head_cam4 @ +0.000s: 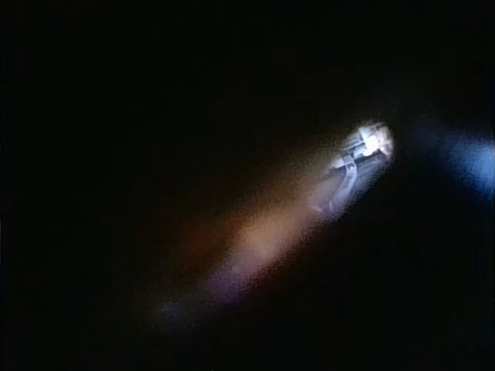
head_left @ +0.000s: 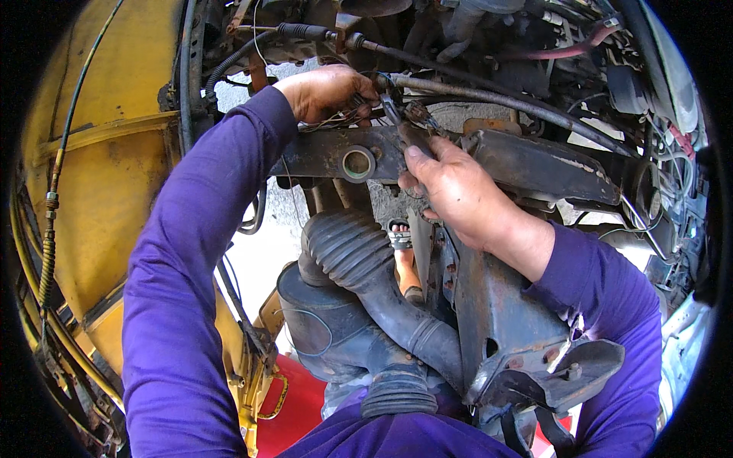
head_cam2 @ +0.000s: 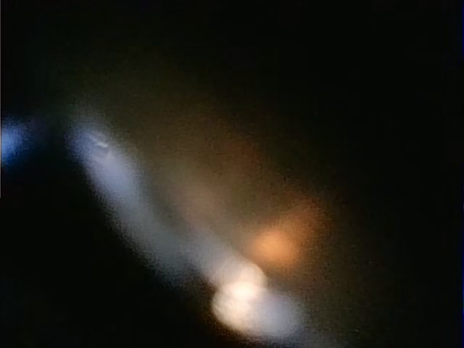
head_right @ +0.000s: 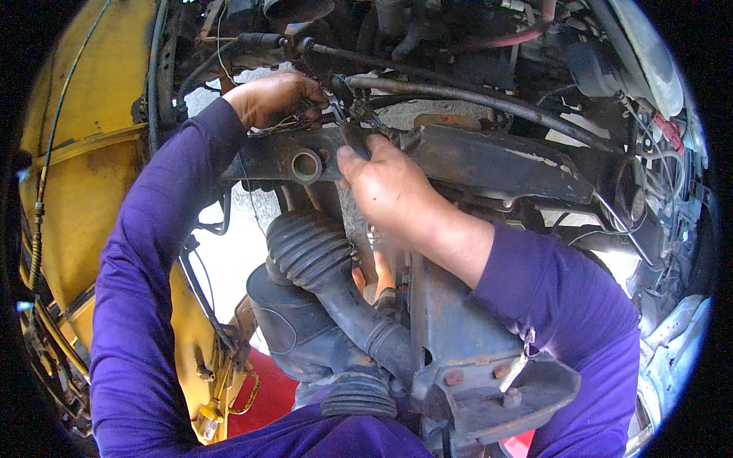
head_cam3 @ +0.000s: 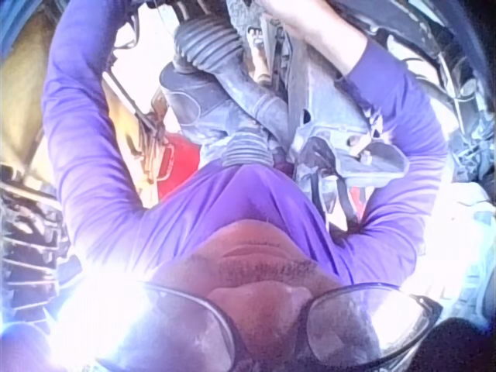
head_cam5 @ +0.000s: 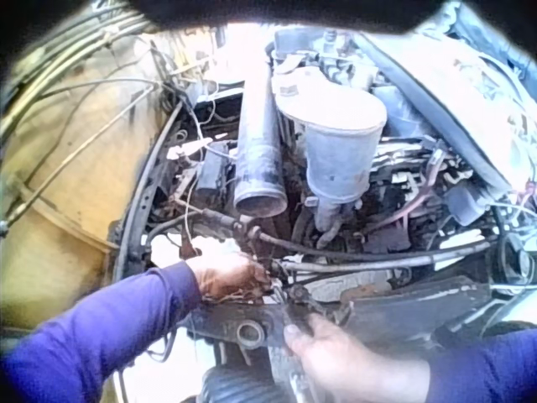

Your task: The person works under the front of a yellow vehicle, manipulating electrical wires and connectors. They use pliers to strip wire insulation and connect wires to a small black connector, then tuck the assembly into the engine bay.

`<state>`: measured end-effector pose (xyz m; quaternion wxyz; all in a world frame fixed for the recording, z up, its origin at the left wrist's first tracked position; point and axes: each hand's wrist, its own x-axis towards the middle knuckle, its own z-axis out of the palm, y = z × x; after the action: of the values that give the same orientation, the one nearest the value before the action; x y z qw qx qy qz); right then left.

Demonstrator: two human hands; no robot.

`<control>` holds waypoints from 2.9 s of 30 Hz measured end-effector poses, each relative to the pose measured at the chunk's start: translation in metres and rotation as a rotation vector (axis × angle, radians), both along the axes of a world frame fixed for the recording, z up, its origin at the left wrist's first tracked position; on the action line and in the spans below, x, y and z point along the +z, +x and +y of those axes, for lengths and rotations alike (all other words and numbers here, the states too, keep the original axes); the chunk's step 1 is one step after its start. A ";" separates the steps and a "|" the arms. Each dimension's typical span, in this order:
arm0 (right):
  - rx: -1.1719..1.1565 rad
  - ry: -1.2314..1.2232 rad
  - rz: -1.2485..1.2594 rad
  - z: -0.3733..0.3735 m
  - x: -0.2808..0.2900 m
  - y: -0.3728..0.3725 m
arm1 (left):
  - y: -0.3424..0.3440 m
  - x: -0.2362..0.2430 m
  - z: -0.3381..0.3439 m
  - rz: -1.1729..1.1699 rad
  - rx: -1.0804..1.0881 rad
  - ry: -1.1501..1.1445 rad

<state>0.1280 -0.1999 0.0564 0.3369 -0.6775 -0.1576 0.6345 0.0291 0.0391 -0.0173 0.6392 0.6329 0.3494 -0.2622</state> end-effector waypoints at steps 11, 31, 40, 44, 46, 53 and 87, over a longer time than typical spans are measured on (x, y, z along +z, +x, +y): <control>0.050 0.105 -0.189 -0.001 -0.006 -0.005 | -0.009 -0.004 0.008 -0.083 0.008 -0.156; -0.076 -0.003 0.003 -0.001 -0.002 -0.008 | -0.007 0.011 -0.028 -0.184 -0.068 0.443; -0.117 -0.034 0.108 -0.001 0.008 -0.004 | -0.012 0.017 -0.023 -0.141 -0.112 0.446; -0.195 -0.084 0.229 0.003 0.016 -0.002 | -0.011 0.013 -0.019 -0.229 -0.176 0.367; -0.187 -0.077 0.249 0.003 0.015 0.000 | -0.011 0.016 -0.016 -0.236 -0.224 0.393; -0.111 -0.038 0.179 0.003 0.005 0.001 | -0.008 0.022 -0.016 -0.201 -0.224 0.352; -0.257 -0.105 0.302 0.004 0.017 -0.001 | -0.015 0.005 -0.008 -0.320 -0.123 0.438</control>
<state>0.1267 -0.1962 0.0735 0.3990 -0.6060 0.0155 0.6880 0.0145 0.0314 -0.0120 0.5173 0.8093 0.2533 -0.1152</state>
